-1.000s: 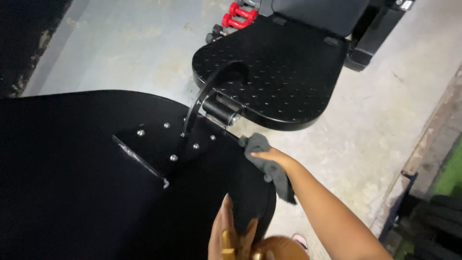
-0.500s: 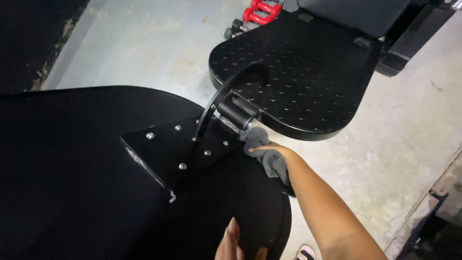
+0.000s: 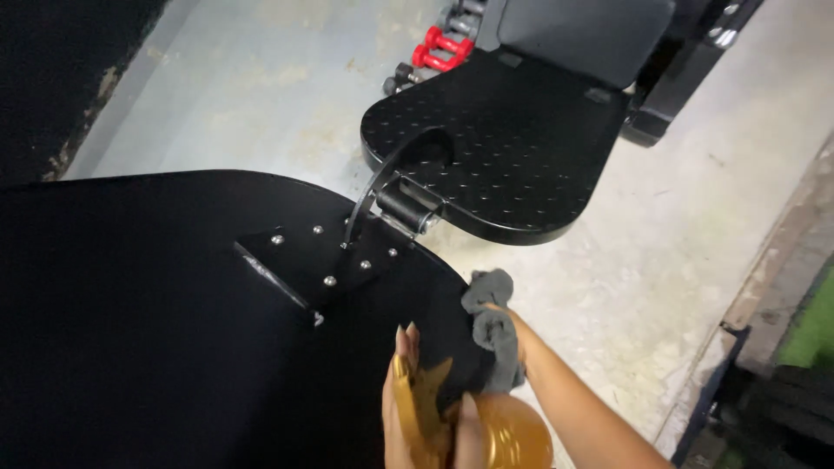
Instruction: Spraying and wiping down the leather pads and metal surfaces of a leg press machine in a gym environment.
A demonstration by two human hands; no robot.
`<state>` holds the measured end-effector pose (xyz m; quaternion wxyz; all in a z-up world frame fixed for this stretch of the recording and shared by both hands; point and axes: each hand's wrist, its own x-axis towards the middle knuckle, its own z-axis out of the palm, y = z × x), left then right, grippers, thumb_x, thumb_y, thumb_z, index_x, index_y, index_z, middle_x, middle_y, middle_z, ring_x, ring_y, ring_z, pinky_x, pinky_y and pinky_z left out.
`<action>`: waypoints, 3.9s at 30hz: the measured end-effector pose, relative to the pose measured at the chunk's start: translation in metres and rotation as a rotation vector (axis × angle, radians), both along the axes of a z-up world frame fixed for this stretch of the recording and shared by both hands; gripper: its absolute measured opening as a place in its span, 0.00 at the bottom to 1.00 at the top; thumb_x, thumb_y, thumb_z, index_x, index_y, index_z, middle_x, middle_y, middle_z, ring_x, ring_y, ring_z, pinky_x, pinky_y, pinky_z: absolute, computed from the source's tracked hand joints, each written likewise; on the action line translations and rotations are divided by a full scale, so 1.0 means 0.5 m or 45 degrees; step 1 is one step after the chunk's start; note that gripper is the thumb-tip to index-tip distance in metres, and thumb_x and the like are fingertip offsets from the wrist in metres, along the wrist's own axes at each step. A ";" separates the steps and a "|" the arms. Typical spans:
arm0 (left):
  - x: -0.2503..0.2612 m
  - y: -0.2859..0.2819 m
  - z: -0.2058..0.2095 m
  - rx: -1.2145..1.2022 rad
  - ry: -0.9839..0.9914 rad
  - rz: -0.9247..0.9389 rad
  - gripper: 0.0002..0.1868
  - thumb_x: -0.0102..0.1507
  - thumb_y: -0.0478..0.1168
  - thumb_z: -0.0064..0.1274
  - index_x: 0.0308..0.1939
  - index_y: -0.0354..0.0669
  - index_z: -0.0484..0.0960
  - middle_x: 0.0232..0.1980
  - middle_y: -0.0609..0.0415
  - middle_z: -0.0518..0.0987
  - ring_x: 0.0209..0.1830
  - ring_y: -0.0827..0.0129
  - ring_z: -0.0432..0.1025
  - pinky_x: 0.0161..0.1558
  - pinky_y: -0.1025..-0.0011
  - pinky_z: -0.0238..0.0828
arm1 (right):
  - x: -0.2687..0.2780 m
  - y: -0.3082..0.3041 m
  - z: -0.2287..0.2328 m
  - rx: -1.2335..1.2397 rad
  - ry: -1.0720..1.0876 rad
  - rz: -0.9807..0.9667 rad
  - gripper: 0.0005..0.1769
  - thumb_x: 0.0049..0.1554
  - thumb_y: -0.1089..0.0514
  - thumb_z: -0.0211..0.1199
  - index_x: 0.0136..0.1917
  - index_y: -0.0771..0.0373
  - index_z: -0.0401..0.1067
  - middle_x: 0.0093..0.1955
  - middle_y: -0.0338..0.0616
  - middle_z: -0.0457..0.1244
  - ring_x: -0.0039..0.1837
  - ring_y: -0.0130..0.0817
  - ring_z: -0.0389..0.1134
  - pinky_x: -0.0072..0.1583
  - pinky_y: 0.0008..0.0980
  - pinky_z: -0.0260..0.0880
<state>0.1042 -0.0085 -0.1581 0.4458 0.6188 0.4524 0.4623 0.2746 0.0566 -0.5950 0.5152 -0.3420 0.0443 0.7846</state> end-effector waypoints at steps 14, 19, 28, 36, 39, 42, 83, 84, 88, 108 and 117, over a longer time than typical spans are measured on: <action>-0.024 0.030 0.272 0.057 -0.041 -0.498 0.35 0.60 0.26 0.51 0.72 0.27 0.64 0.69 0.37 0.76 0.69 0.55 0.73 0.67 0.65 0.66 | -0.288 -0.229 0.529 0.349 0.137 -0.747 0.23 0.63 0.50 0.50 0.64 0.66 0.68 0.57 0.55 0.68 0.56 0.47 0.72 0.58 0.47 0.73; -0.153 -0.011 0.446 0.382 0.105 -0.722 0.38 0.57 0.29 0.51 0.73 0.27 0.63 0.69 0.34 0.74 0.73 0.50 0.68 0.72 0.64 0.62 | -0.440 -0.331 0.439 0.370 -0.143 -0.817 0.22 0.64 0.50 0.52 0.64 0.66 0.68 0.56 0.53 0.67 0.55 0.45 0.70 0.57 0.46 0.72; -0.432 -0.020 0.594 0.111 -0.018 -1.043 0.37 0.63 0.36 0.54 0.77 0.37 0.65 0.69 0.41 0.76 0.73 0.56 0.71 0.69 0.66 0.63 | -0.517 -0.311 0.636 0.340 -0.609 -0.973 0.20 0.65 0.51 0.56 0.64 0.66 0.69 0.53 0.49 0.65 0.53 0.42 0.66 0.54 0.44 0.68; -0.686 0.024 0.624 -0.633 -0.354 -1.308 0.36 0.63 0.32 0.51 0.77 0.45 0.66 0.67 0.54 0.79 0.66 0.73 0.73 0.61 0.72 0.68 | -0.559 -0.181 1.146 0.284 -0.970 -1.165 0.19 0.66 0.51 0.59 0.64 0.66 0.70 0.50 0.45 0.63 0.52 0.39 0.64 0.51 0.43 0.66; -0.779 0.071 0.595 -0.120 -0.017 -1.027 0.27 0.64 0.30 0.60 0.69 0.43 0.79 0.62 0.50 0.81 0.49 0.66 0.75 0.57 0.70 0.74 | -0.597 -0.172 1.288 0.551 -0.959 -1.332 0.20 0.61 0.52 0.59 0.63 0.62 0.69 0.59 0.41 0.68 0.59 0.33 0.69 0.62 0.37 0.70; -0.823 0.177 0.565 -0.468 -0.150 -0.808 0.33 0.61 0.27 0.64 0.70 0.41 0.72 0.54 0.38 0.84 0.52 0.62 0.76 0.56 0.65 0.77 | -0.603 -0.163 1.362 0.643 -1.153 -1.381 0.20 0.62 0.56 0.61 0.65 0.64 0.69 0.62 0.41 0.66 0.61 0.30 0.68 0.64 0.35 0.68; -1.087 0.526 0.654 0.366 -0.278 -0.628 0.33 0.57 0.23 0.49 0.68 0.37 0.73 0.68 0.52 0.78 0.64 0.66 0.74 0.62 0.66 0.69 | -0.862 0.367 1.264 0.744 -3.899 0.287 0.19 0.57 0.56 0.58 0.62 0.46 0.74 0.46 0.32 0.69 0.49 0.33 0.70 0.42 0.40 0.68; -1.090 0.539 0.647 0.361 -0.273 -0.639 0.33 0.57 0.23 0.49 0.68 0.37 0.73 0.68 0.52 0.78 0.64 0.66 0.74 0.62 0.66 0.69 | -0.906 0.377 1.331 0.726 -3.893 0.286 0.19 0.57 0.56 0.58 0.62 0.46 0.74 0.46 0.32 0.69 0.49 0.33 0.70 0.42 0.40 0.68; -1.107 0.584 0.638 0.358 -0.431 -0.693 0.33 0.60 0.23 0.48 0.71 0.34 0.69 0.71 0.49 0.74 0.69 0.62 0.71 0.68 0.62 0.68 | -0.996 0.448 1.487 1.035 -4.253 -0.406 0.24 0.57 0.55 0.55 0.67 0.54 0.71 0.57 0.33 0.65 0.60 0.31 0.66 0.66 0.36 0.65; -1.140 0.653 0.584 0.252 -0.453 -0.896 0.33 0.58 0.22 0.48 0.70 0.35 0.70 0.69 0.50 0.75 0.66 0.61 0.73 0.67 0.62 0.68 | -0.810 -0.075 1.402 0.185 -4.132 0.182 0.20 0.47 0.52 0.64 0.55 0.53 0.75 0.69 0.60 0.67 0.67 0.58 0.70 0.68 0.54 0.69; -1.159 0.671 0.578 0.163 -0.429 -0.808 0.32 0.59 0.23 0.47 0.69 0.31 0.68 0.71 0.47 0.74 0.71 0.59 0.70 0.68 0.61 0.67 | -0.904 0.174 1.438 -0.098 -4.105 0.598 0.25 0.55 0.49 0.58 0.64 0.58 0.70 0.68 0.56 0.63 0.66 0.54 0.63 0.68 0.51 0.59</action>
